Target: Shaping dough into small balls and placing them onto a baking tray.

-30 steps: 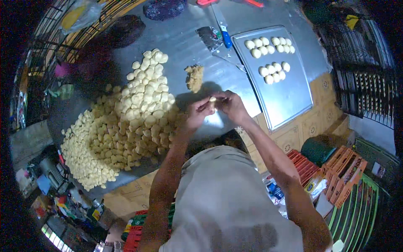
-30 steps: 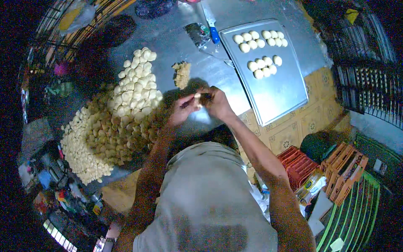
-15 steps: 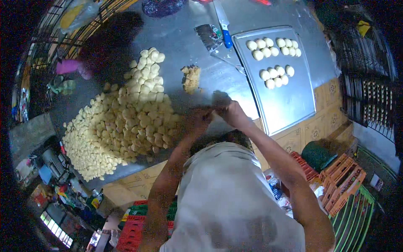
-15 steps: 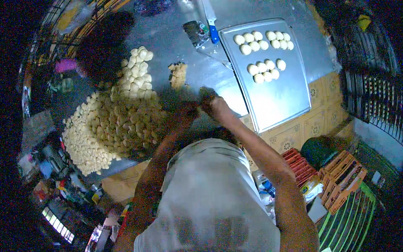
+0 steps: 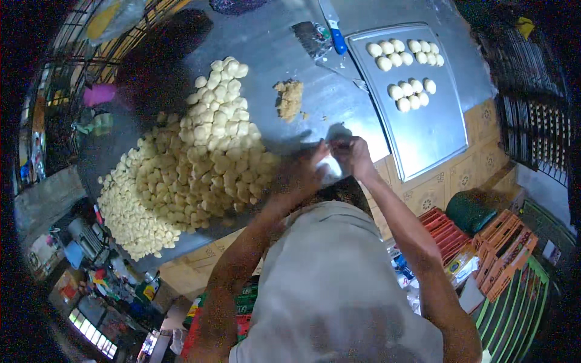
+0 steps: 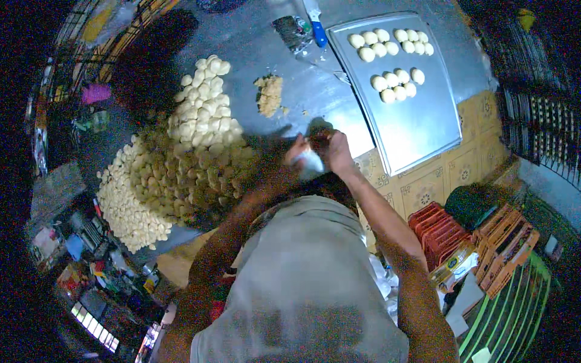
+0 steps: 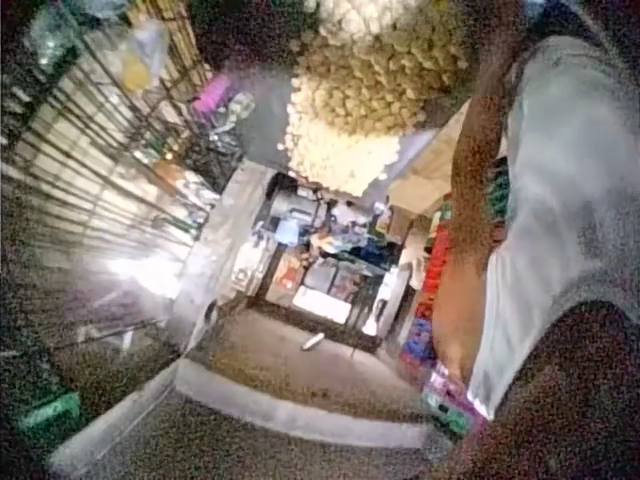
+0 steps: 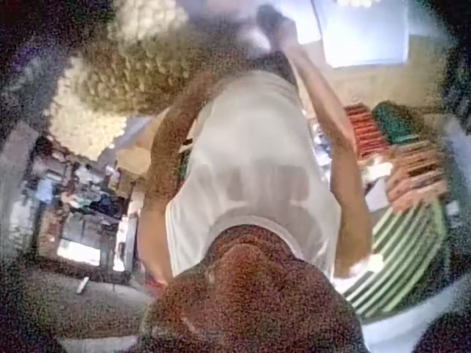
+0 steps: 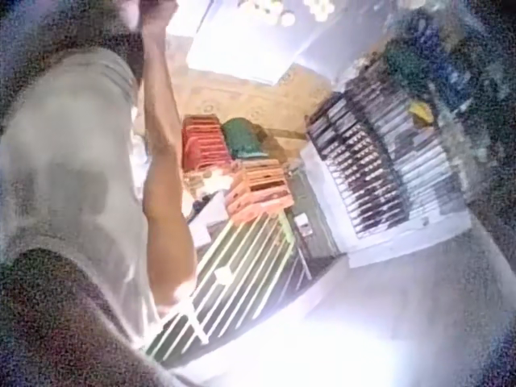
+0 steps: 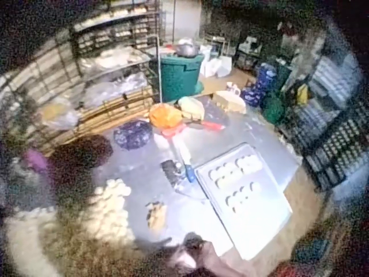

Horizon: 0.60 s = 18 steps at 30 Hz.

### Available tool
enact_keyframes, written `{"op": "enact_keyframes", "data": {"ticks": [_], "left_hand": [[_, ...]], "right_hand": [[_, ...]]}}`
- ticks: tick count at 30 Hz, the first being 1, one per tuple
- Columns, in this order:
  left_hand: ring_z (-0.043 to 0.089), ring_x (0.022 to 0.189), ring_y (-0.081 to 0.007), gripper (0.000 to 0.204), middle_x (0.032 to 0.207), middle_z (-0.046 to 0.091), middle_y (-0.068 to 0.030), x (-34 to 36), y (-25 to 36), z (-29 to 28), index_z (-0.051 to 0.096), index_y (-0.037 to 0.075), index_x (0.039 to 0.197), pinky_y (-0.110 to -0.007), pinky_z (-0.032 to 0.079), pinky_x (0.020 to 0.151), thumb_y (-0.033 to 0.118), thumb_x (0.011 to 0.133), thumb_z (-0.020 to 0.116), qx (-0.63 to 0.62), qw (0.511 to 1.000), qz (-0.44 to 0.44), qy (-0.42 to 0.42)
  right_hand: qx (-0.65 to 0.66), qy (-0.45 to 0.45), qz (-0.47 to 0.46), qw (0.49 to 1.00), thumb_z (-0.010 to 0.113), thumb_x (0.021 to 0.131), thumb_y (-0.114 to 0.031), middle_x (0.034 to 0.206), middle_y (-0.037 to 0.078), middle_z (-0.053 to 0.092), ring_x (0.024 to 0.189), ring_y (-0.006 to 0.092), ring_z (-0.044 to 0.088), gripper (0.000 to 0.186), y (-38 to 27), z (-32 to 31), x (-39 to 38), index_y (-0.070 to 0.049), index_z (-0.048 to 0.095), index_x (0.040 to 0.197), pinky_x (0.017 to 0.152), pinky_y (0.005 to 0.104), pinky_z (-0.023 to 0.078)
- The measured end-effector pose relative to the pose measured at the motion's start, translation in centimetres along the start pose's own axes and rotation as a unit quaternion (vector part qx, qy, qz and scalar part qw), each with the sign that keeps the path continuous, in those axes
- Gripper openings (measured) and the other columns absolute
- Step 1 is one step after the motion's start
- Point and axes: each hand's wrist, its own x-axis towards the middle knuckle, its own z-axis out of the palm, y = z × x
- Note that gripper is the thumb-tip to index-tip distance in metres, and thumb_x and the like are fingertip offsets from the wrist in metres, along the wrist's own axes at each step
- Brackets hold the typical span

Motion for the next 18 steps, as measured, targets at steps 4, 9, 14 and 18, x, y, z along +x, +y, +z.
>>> {"op": "enact_keyframes", "data": {"ticks": [4, 9, 14, 18], "left_hand": [[0.066, 0.11, -0.0297, 0.039, 0.132, 0.066, -0.0144, 1.4, 6.6, -8.7, 0.067, 0.007, 0.132, -0.043, 0.051, 0.094, 0.027, 0.098, 0.061, 0.096, 0.981, -0.157, -0.058], [0.067, 0.09, -0.0232, 0.02, 0.117, 0.072, -0.0107, 1.6, 9.5, -13.9, 0.071, 0.006, 0.113, -0.037, 0.055, 0.083, 0.013, 0.094, 0.068, 0.21, 0.975, 0.034, 0.068], [0.065, 0.086, -0.0166, 0.024, 0.108, 0.072, -0.0092, 5.2, 6.6, -14.6, 0.065, 0.004, 0.117, -0.029, 0.054, 0.083, 0.009, 0.096, 0.074, -0.047, 0.992, -0.099, 0.06], [0.064, 0.089, -0.016, 0.025, 0.11, 0.07, -0.0076, 6.5, 5.0, -9.4, 0.063, 0.004, 0.114, -0.029, 0.052, 0.083, 0.011, 0.094, 0.076, -0.143, 0.976, -0.163, -0.026]], "right_hand": [[-0.135, 0.05, -0.148, 0.979, 0.067, 0.087, 0.001, 0.09, 0.006, 0.072, 0.07, 0.0159, 0.06, 0.023, 3.4, 1.0, -0.5, -0.004, 0.075, 0.108, 0.067, 0.0281, 0.048], [-0.283, 0.028, 0.049, 0.957, 0.067, 0.09, -0.001, 0.11, 0.013, 0.073, 0.082, 0.0209, 0.067, 0.033, -1.1, -1.3, -1.9, -0.005, 0.071, 0.123, 0.073, 0.0313, 0.054], [-0.292, 0.275, -0.011, 0.916, 0.067, 0.088, -0.009, 0.099, 0.018, 0.074, 0.075, 0.0294, 0.065, 0.026, -3.4, -13.2, 0.1, 0.0, 0.074, 0.112, 0.074, 0.04, 0.054], [-0.398, 0.308, 0.004, 0.864, 0.067, 0.091, -0.015, 0.107, 0.021, 0.073, 0.083, 0.0352, 0.066, 0.033, -5.4, -23.3, 1.4, 0.004, 0.071, 0.118, 0.081, 0.0419, 0.054]]}}
